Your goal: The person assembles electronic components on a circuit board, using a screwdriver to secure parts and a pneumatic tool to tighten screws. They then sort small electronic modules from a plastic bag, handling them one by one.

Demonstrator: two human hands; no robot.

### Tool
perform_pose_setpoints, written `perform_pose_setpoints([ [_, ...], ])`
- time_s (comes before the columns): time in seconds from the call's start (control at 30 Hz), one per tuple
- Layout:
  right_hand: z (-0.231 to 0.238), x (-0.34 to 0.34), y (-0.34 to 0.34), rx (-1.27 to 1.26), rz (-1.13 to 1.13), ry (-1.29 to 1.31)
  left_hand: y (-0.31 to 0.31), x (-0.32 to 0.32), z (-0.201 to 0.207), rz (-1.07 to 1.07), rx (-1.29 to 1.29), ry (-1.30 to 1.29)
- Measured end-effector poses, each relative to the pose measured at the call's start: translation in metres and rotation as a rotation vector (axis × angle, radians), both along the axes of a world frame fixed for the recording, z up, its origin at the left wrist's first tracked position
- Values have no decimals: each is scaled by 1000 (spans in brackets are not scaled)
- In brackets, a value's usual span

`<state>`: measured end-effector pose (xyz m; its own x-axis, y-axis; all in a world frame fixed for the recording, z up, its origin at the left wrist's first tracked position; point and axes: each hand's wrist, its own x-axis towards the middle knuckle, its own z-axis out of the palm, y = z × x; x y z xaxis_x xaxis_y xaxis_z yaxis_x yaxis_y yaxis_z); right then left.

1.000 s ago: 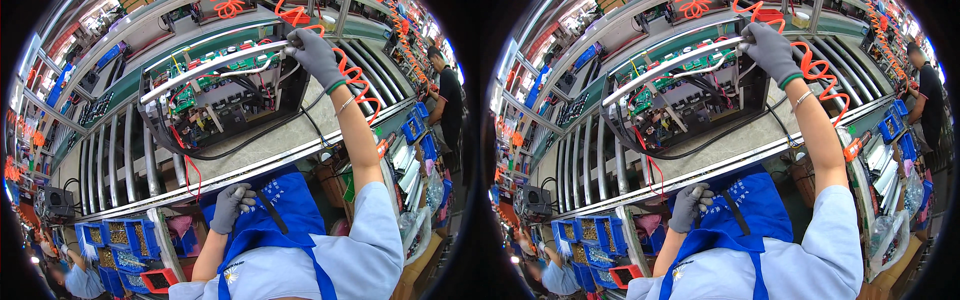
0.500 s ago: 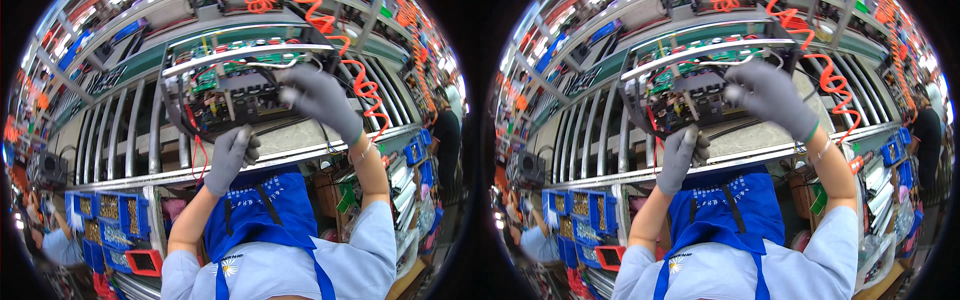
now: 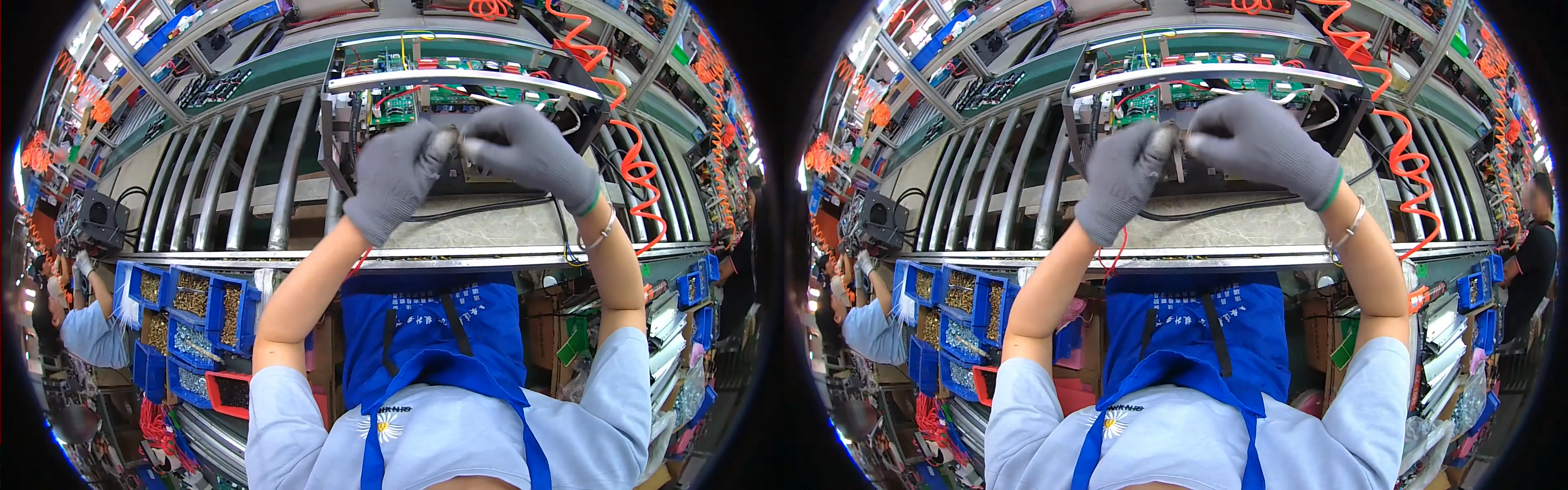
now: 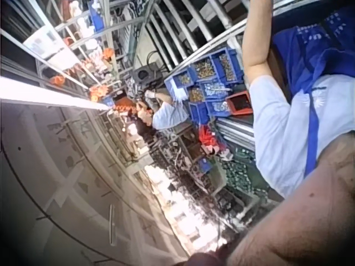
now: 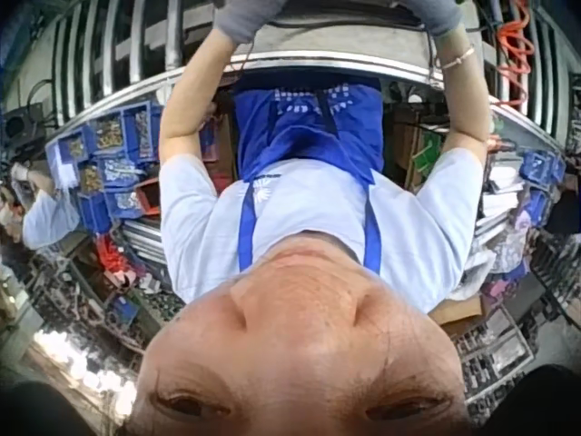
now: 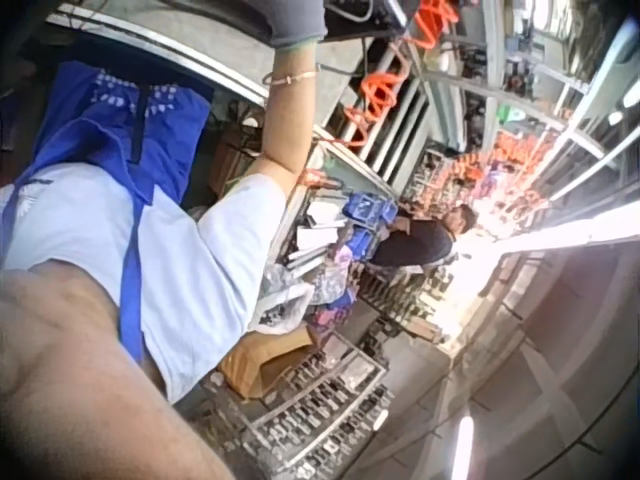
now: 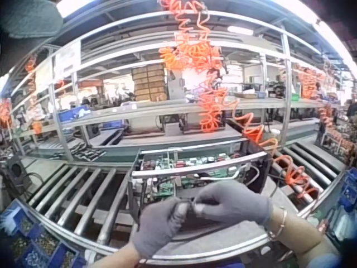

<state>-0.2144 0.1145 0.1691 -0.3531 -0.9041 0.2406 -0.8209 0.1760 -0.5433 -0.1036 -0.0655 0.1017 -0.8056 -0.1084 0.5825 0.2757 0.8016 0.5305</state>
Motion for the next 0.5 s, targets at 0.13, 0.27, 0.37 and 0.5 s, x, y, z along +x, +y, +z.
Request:
perform_pose_setpoints([
  [0.13, -14, -16, -29, -208, -263, 343, -19, -13, 6, 344, -564, 255],
  [0.27, -30, -16, -66, -262, -340, 494, -43, -33, -6, 488, -744, 28],
  [0.37, -31, -18, -77, -182, -404, 551, -49, -43, -8, 547, -856, 105],
  [0.5, -32, -19, -80, -157, -464, 604, -53, -47, -9, 519, -861, 160],
])
